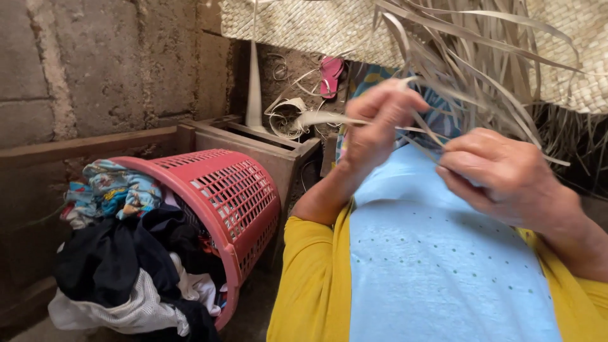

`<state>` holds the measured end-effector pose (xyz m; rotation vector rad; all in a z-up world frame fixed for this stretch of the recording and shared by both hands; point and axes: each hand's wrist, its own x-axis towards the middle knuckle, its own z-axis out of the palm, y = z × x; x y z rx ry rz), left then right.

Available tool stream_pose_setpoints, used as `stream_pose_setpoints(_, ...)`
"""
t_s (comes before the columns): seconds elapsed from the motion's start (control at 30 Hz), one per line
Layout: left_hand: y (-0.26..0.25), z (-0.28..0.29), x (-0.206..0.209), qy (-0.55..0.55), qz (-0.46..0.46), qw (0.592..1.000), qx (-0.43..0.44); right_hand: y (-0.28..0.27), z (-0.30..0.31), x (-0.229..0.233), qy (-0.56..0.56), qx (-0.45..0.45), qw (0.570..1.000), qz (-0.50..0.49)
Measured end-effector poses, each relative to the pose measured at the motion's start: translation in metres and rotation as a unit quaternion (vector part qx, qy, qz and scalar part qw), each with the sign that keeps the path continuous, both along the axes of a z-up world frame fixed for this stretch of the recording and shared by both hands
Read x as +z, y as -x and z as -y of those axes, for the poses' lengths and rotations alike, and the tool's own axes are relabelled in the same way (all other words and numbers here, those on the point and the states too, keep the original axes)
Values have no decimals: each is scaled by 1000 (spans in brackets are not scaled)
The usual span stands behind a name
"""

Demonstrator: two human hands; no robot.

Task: A person is weaving a mat by interlacing long, thin strips of dried plant material.

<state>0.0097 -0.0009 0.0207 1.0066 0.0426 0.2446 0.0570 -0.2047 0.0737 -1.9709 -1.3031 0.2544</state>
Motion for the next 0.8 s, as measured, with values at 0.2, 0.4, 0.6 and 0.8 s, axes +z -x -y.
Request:
stream_pose_setpoints(0.2, -9, -97, -11, 192, 115, 961, 162, 8, 138, -100, 16, -163, 951, -263)
stream_pose_setpoints(0.4, 9, -13, -28, -141, 1, 958, -248, 12, 73, -33, -53, -155, 971, -173)
stream_pose_setpoints(0.6, 2, -4, 23, -137, 83, 986, -49, -6, 21, -19, 19, 62, 996, -55)
stream_pose_setpoints(0.8, -10, -93, 34, 169, 215, 952, 139, -25, 143, -117, 47, -23, 958, -280)
